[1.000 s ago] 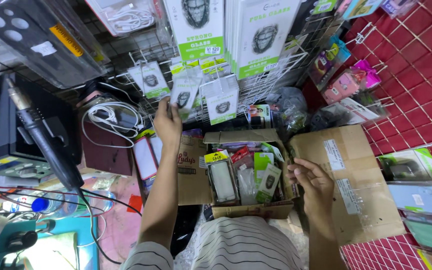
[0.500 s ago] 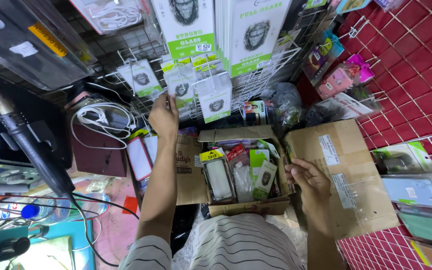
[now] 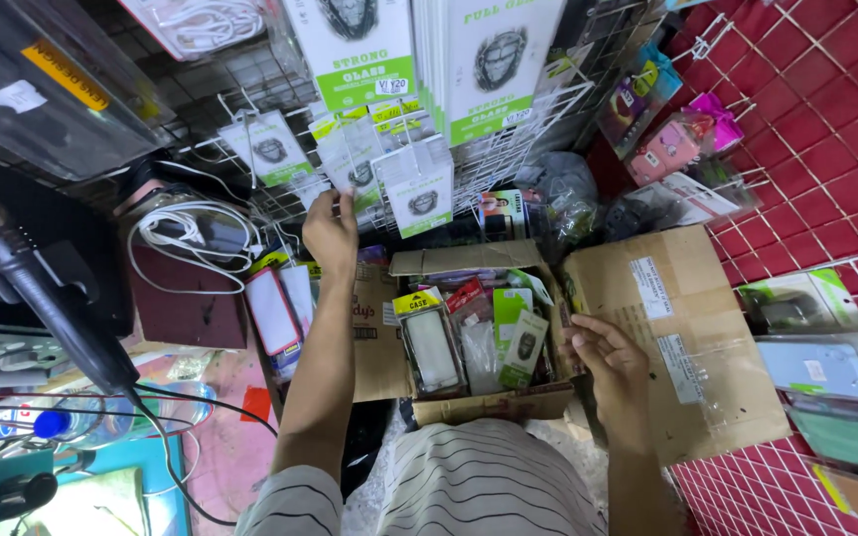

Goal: Organizing and inspecting mobile phone accessories in a stockroom area.

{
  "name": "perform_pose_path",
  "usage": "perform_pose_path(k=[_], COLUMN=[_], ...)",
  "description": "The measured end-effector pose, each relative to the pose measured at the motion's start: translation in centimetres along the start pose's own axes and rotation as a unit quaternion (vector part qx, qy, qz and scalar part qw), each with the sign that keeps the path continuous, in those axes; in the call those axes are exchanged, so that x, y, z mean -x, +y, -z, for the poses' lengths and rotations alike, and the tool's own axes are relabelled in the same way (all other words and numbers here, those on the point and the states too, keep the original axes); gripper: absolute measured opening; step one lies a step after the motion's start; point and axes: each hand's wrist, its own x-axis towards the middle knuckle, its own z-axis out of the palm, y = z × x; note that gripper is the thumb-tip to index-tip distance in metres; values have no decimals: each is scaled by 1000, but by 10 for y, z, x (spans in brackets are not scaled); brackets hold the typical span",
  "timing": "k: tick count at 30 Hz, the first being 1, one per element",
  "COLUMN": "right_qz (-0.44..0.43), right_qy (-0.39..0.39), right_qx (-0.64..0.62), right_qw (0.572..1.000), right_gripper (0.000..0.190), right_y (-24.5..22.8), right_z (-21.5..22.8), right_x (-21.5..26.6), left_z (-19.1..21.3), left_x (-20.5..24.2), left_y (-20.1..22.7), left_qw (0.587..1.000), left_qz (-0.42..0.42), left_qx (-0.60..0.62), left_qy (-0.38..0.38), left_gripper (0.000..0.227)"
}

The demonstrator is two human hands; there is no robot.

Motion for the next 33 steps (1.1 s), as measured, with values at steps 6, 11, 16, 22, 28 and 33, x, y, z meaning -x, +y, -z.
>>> perform_pose_path(k=[6,11,16,22,28,33], right_qz=[-9,15,-34,-199,-335,-263], right_qy=[22,2,18,29,-10,-93], right_qx=[15,-27,-19,43,79,208], right_qw=[1000,1000,999,979,939,937], right_gripper=[32,31,32,39,47,40], right_y=[-3,27,53,109,241,358], right_z=[4,22,33,36,40,50], right_x=[2,-7,-25,-65,-99,-106], left_z=[6,4,-14,-53,-132,-170], left_x=[0,43,137,248,342,397], left_y=[17,-1,-10,11,8,0], left_qw=[999,996,999,938,860,863], left_qz=[34,89,29,42,82,8], left_qx=[-25,5,-4,109,156,-6], left_qy=[-21,-18,-32,-326,-479,-506], left_gripper=[29,28,25,16,27,46])
